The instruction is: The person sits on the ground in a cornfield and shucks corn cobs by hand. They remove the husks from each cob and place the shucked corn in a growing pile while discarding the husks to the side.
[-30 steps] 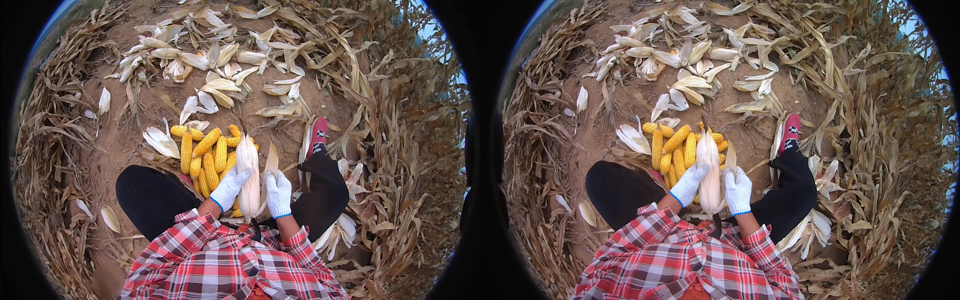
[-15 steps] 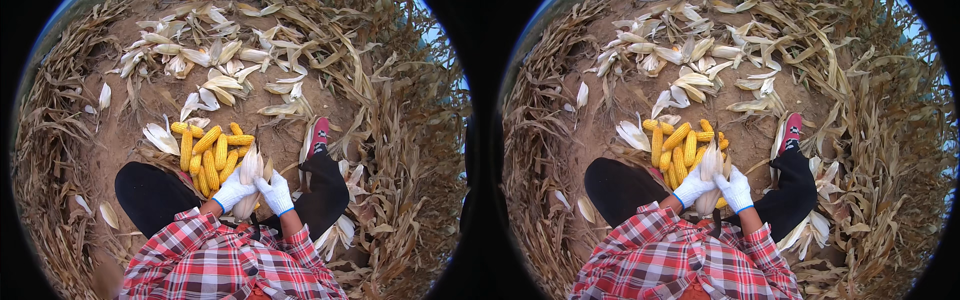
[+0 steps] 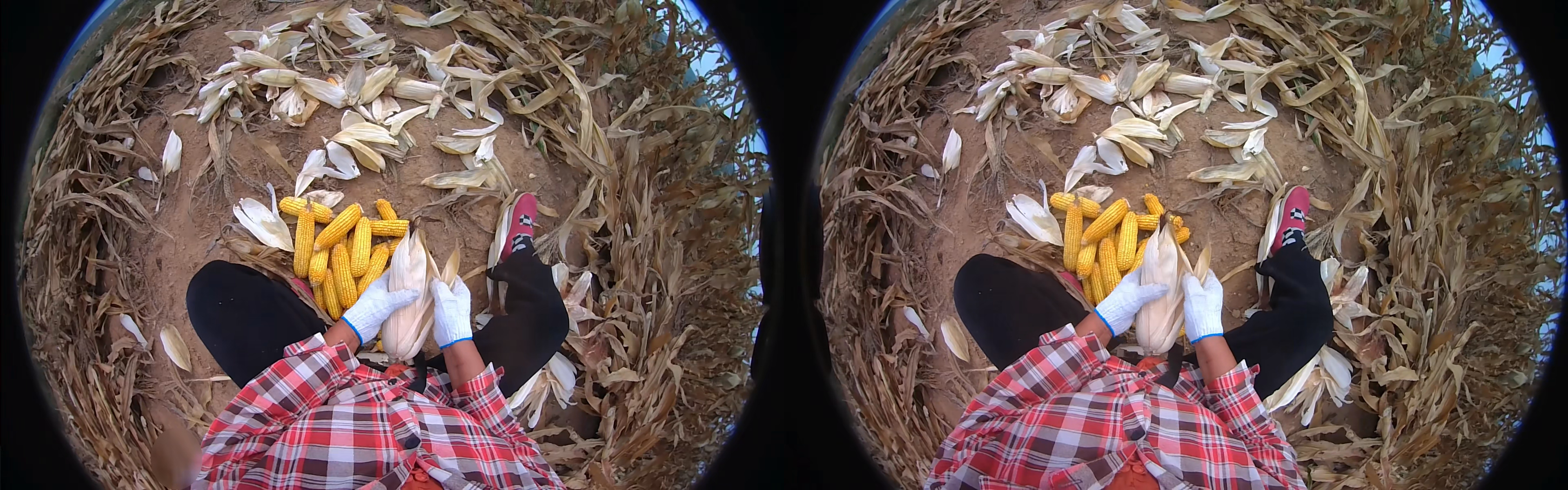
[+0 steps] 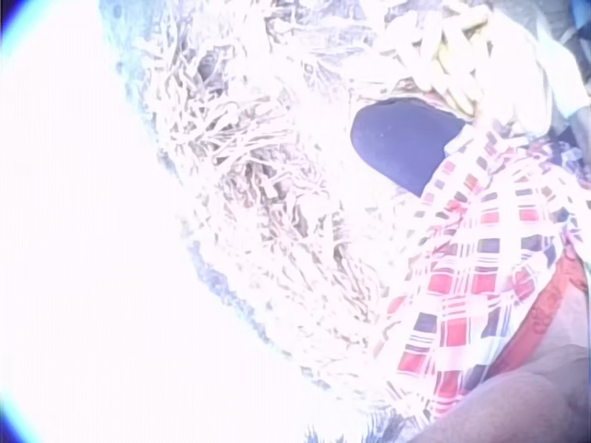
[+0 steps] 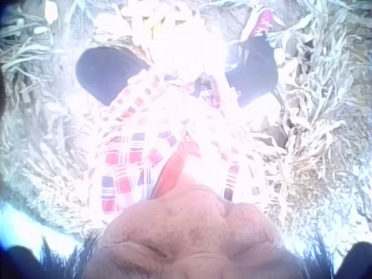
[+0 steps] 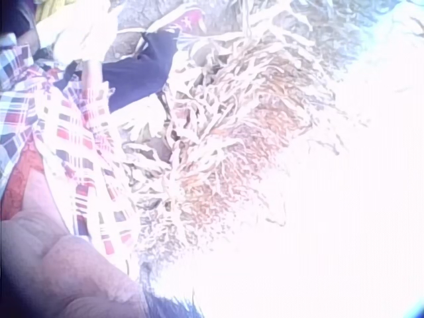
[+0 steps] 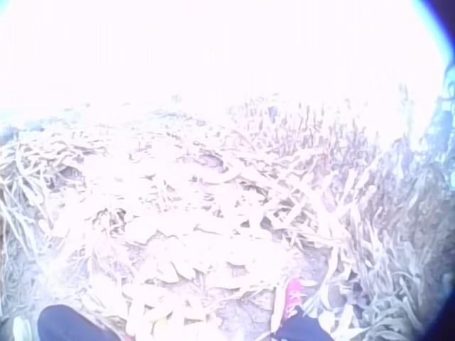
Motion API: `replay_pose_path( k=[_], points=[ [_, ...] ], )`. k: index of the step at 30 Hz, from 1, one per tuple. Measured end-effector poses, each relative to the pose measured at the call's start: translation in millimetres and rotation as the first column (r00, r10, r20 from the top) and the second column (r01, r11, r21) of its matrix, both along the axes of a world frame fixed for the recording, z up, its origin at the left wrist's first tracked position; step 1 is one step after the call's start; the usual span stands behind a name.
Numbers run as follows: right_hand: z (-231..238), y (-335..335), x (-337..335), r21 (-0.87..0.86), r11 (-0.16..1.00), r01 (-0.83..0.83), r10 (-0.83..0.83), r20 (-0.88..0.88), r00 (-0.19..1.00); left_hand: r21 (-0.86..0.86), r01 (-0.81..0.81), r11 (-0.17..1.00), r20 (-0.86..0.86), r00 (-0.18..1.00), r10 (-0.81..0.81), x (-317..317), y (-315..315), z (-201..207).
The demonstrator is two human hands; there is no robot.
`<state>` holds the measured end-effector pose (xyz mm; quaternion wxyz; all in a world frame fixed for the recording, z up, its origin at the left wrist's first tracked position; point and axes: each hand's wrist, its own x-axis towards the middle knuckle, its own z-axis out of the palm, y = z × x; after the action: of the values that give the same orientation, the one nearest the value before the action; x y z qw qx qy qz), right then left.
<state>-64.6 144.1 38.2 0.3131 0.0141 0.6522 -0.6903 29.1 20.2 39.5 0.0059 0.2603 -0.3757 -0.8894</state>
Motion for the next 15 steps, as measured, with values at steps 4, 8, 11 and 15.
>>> replay_pose_path(
  k=[4,8,11,15],
  points=[
    [17.9,-10.8,7.9,0.080,0.992,-0.098,0.107,-0.114,0.988,-0.481,0.043,0.876,0.105,0.994,0.008,-2.0,-4.8,-14.3],
    [33.8,-16.4,1.2,0.431,0.888,-0.158,0.270,-0.211,0.939,-0.350,0.005,0.937,0.075,0.997,0.022,-1.6,-5.6,-5.1],
    [33.3,-16.3,-5.6,0.494,0.865,-0.089,0.323,-0.412,0.852,-0.530,0.099,0.842,0.122,0.992,-0.040,-3.0,-5.8,-2.1],
    [1.2,-13.5,-19.6,0.540,0.841,-0.032,0.383,-0.552,0.741,-0.601,0.115,0.791,0.093,0.993,-0.074,0.4,0.8,-20.6]
  ],
)
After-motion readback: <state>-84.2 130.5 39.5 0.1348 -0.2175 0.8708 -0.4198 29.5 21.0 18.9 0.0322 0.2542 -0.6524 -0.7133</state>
